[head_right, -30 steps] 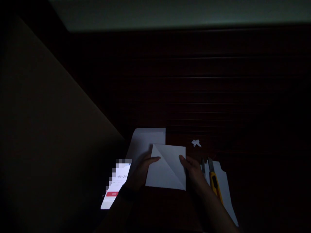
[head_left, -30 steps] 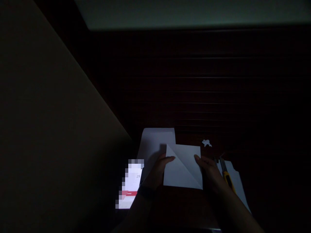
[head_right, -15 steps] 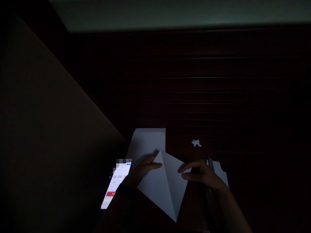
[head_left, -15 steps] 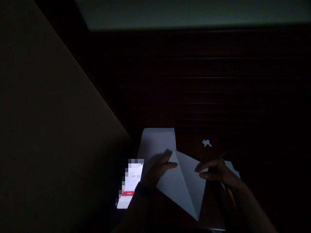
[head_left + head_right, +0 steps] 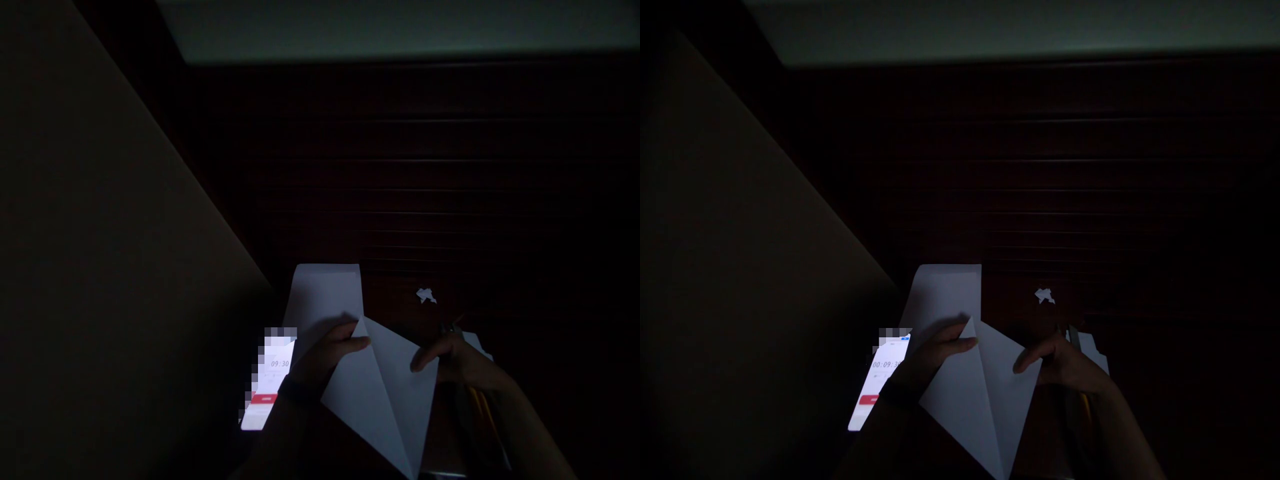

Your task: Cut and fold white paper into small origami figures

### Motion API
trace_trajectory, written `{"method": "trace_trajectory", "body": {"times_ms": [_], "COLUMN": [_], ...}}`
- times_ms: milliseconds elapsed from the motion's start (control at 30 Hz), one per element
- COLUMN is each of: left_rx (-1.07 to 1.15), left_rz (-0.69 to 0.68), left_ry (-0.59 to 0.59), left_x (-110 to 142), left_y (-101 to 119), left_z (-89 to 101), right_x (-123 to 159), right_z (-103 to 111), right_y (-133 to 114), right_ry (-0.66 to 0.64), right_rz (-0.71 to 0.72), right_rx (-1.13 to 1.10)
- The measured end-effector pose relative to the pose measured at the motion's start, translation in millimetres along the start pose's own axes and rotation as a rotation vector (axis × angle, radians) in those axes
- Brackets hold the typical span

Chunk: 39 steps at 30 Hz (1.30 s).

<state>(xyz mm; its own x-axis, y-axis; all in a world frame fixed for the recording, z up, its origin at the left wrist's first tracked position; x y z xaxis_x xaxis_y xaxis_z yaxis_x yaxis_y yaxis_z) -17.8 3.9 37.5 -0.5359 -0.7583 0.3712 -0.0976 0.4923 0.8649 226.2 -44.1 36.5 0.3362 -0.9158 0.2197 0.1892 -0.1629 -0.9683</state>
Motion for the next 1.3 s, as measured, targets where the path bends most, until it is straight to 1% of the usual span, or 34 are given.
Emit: {"method": "trace_trajectory", "body": {"times_ms": [133, 200, 367, 467, 533, 633, 800, 867, 900, 967, 1033, 1067, 1100, 1167, 1267, 1300], "left_rx": [-0.090, -0.135, -0.170, -0.195, -0.177, -0.139, -0.107, -0.099, -0.093, -0.044, 0.036, 0.064, 0.073, 0.028, -0.145, -0.212], "left_rz": [0.020, 0.018, -0.007, -0.009, -0.024, -0.048, -0.034, -0.059, -0.085, -0.149, -0.185, -0.188, -0.191, -0.219, -0.213, -0.217], "left_ry": [0.115, 0.153, 0.128, 0.132, 0.110, 0.070, 0.081, 0.120, 0.160, 0.244, 0.261, 0.228, 0.189, 0.155, 0.097, 0.096], "left_x": [-5, -7, -8, -6, -6, -5, -8, -11, -12, -12, -11, -11, -10, -8, -7, -7], "left_y": [-9, -13, -14, -11, -9, -8, -14, -16, -15, -11, -4, 0, 4, 9, 10, 8], "left_z": [3.8, 5.4, 3.9, 2.8, 1.3, -0.5, 1.1, 1.5, 1.8, 2.4, 3.6, 4.8, 6.8, 14.3, 27.0, 30.5], "right_x": [0, 1, 1, 1, 1, 1, -1, -5, -6, -9, -11, -11, -11, -10, -7, -6], "right_z": [1, 1, 0, -1, -1, 2, 4, 6, 8, 13, 18, 20, 22, 24, 27, 28], "right_y": [-1, -1, -1, -2, -1, 2, 11, 16, 18, 21, 22, 22, 21, 20, 20, 19], "right_ry": [-0.028, -0.043, -0.028, -0.053, -0.055, -0.021, 0.047, 0.108, 0.163, 0.318, 0.452, 0.488, 0.505, 0.508, 0.475, 0.452], "right_rz": [0.001, 0.008, -0.005, -0.022, -0.025, -0.027, -0.075, -0.081, -0.077, -0.058, -0.025, -0.009, 0.001, -0.005, -0.029, -0.030], "right_rx": [-0.010, -0.005, -0.021, -0.030, -0.025, -0.021, -0.053, -0.072, -0.070, -0.063, -0.068, -0.075, -0.084, -0.087, -0.061, -0.049]}}
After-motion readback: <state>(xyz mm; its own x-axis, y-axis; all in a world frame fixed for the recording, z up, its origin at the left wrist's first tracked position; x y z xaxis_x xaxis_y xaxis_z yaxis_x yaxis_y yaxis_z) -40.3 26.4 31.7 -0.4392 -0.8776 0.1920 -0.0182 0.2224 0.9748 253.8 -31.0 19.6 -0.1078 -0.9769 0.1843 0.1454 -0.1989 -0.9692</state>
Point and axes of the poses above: each hand's wrist, its own x-axis away from the middle knuckle, its own z-axis out of the back of the hand, y = z × x, the point moved 2 cm from there along -x, towards the middle knuckle, and after that the axes turned 8 degrees about y, right-handed, at the moved point
